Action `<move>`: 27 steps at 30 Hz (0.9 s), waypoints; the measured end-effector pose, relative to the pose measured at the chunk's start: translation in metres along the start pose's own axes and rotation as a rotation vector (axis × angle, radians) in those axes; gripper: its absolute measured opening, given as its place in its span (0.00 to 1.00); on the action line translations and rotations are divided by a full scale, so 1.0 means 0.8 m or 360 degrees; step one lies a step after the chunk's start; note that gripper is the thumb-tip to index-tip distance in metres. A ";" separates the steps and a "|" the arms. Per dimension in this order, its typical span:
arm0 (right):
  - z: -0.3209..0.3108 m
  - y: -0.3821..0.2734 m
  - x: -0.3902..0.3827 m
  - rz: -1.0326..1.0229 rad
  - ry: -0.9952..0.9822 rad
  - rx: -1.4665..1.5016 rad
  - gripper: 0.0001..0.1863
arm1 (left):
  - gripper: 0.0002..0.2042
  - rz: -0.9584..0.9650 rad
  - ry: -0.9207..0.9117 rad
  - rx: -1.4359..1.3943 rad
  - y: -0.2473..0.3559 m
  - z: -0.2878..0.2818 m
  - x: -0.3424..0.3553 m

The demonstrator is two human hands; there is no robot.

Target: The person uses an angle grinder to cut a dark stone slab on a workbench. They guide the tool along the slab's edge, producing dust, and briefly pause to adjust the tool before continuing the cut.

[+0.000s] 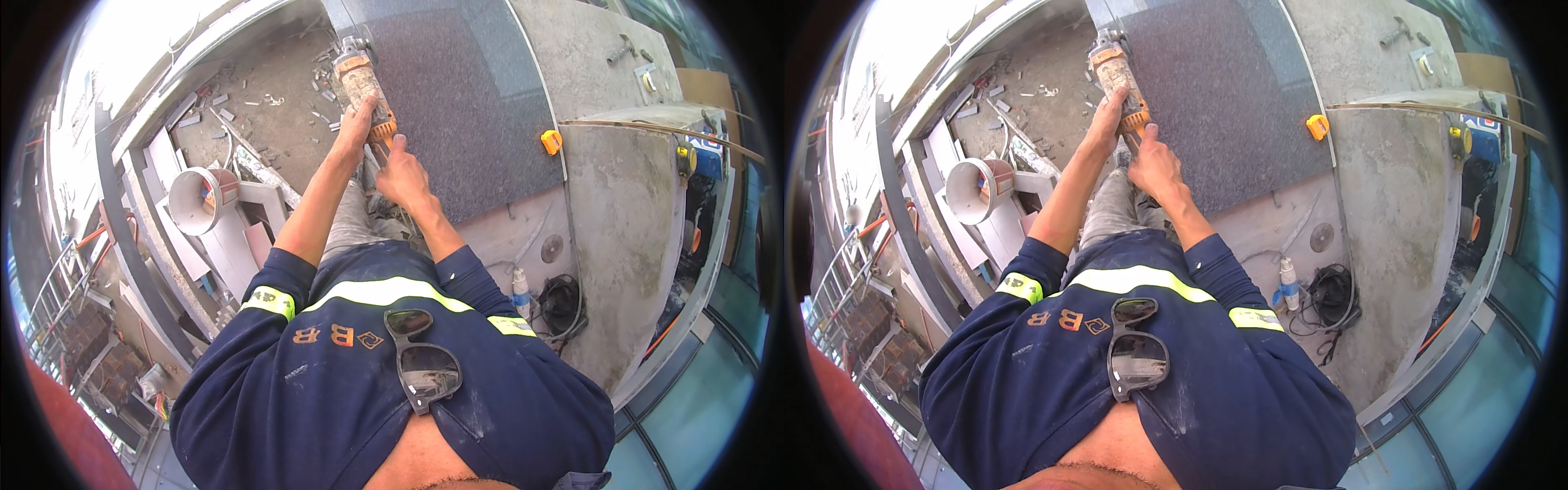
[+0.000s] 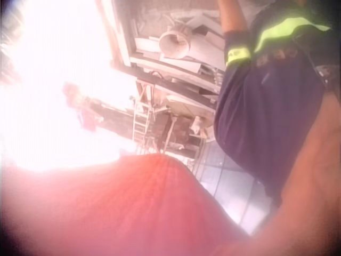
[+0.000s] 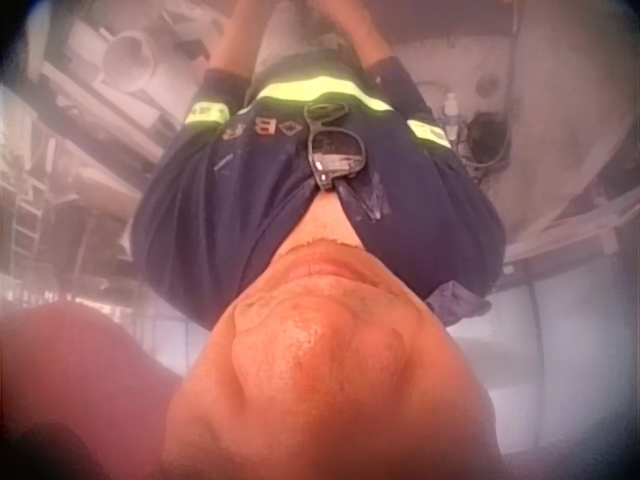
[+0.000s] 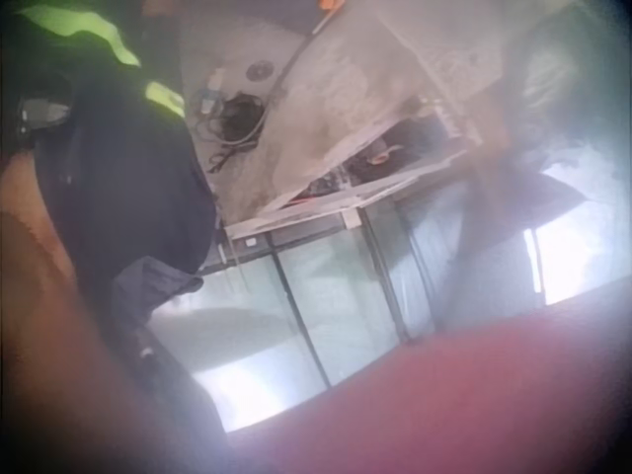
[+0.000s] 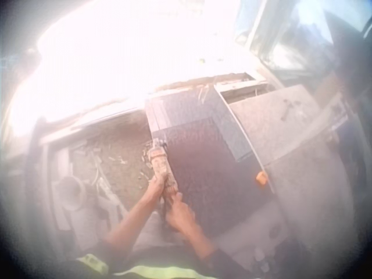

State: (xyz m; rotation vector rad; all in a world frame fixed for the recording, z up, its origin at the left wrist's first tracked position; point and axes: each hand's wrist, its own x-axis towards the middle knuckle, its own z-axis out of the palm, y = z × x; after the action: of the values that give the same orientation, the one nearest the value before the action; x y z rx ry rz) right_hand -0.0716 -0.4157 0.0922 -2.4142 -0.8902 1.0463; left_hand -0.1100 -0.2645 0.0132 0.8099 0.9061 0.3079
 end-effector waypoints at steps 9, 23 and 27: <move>0.004 -0.007 0.066 -0.0117 0.0086 -0.0023 0.35 | 0.26 -0.0065 0.0097 0.0055 0.019 -0.014 0.075; 0.006 0.006 -0.007 -0.0023 0.0029 -0.0011 0.36 | 0.23 -0.0005 -0.0001 0.0051 -0.007 -0.002 0.000; 0.009 -0.002 0.028 -0.0070 0.0073 -0.0016 0.35 | 0.25 -0.0033 0.0069 0.0103 0.006 -0.010 0.034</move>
State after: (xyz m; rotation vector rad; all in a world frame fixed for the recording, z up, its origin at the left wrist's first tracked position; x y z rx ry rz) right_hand -0.0655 -0.3991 0.0766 -2.4050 -0.9309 0.9692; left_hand -0.0996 -0.2425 -0.0018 0.8553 0.9686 0.2800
